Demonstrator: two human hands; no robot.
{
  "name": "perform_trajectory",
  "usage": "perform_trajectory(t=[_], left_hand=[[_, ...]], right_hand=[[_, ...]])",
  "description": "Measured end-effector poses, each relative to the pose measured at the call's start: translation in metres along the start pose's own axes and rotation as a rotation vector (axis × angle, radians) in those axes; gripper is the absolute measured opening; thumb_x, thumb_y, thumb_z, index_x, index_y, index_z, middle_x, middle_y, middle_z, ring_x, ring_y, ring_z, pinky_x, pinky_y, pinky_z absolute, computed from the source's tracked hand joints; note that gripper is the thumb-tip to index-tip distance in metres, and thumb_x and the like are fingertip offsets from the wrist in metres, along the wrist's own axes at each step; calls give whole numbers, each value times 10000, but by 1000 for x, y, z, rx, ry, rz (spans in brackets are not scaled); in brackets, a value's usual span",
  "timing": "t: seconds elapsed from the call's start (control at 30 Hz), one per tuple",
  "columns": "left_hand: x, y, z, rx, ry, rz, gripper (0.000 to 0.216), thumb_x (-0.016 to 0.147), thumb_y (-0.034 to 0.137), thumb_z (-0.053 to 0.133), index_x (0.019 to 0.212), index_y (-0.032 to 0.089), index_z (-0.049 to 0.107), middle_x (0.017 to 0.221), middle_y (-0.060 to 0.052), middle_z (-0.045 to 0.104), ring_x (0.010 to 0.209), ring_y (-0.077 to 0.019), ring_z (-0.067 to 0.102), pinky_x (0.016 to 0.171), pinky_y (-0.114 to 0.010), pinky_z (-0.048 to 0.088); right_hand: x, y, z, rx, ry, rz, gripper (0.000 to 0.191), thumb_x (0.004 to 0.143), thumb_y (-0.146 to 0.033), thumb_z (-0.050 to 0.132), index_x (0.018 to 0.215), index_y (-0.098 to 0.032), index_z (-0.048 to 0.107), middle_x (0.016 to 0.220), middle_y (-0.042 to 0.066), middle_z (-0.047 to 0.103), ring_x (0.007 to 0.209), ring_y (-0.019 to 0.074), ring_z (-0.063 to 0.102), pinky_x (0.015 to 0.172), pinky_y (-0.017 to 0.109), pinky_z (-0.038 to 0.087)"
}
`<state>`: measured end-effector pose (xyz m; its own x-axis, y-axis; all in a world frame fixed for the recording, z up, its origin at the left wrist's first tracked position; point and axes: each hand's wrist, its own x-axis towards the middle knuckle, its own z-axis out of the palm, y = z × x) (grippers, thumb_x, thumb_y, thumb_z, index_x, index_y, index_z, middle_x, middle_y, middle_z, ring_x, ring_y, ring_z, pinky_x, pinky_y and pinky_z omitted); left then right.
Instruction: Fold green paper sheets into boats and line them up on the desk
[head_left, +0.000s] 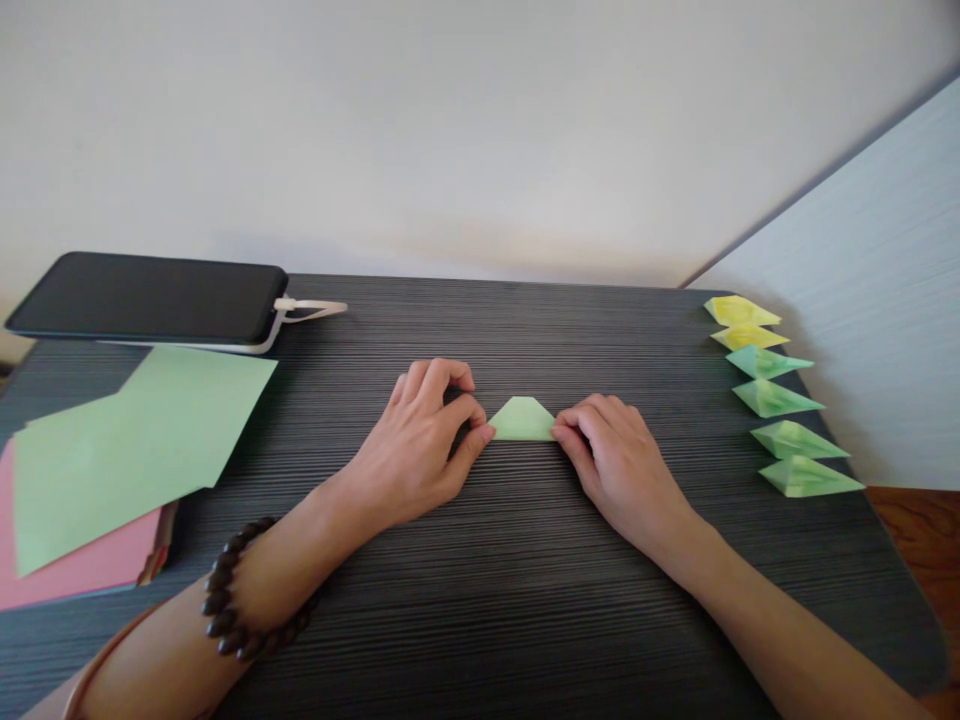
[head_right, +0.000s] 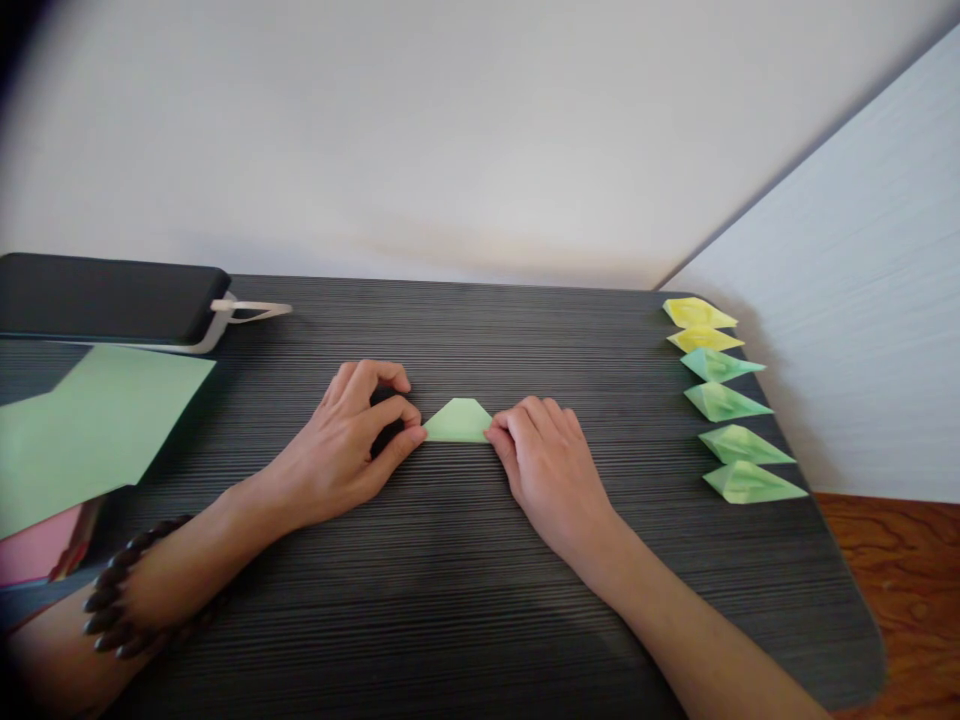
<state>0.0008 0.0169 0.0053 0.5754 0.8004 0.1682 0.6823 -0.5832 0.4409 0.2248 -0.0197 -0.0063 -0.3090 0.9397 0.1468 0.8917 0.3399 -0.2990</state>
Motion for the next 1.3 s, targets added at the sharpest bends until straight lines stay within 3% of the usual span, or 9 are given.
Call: perform_trajectory(t=[0.2,0.97,1.3], left_hand=[[1,3,0,44,-34,22,190,907,247,430,825,161,579,1122,-103,490,1061,-273,418,885,-472,390],[-1,5,4,41,8,-57,117,872,264,494,830,169,547,1202,-120,423,1114,-281,407,915,-485,364],[2,1,0,-8,-86,-44,125,899,226,455,891,186,573,1192,-84,440,1127,-250,399,927,-453,347]], right_hand=[[0,-2,-2,-1,0,88,161,907,-334,506,841,-199,564,753,21,583,710,185,509,669,321,355],[3,-2,-7,79,-33,148,144,896,-320,521,818,-212,574,744,11,568,710,178,523,672,318,376],[3,-1,-8,105,-45,145,68,896,-267,523,881,-210,557,830,16,571,750,175,536,708,323,392]])
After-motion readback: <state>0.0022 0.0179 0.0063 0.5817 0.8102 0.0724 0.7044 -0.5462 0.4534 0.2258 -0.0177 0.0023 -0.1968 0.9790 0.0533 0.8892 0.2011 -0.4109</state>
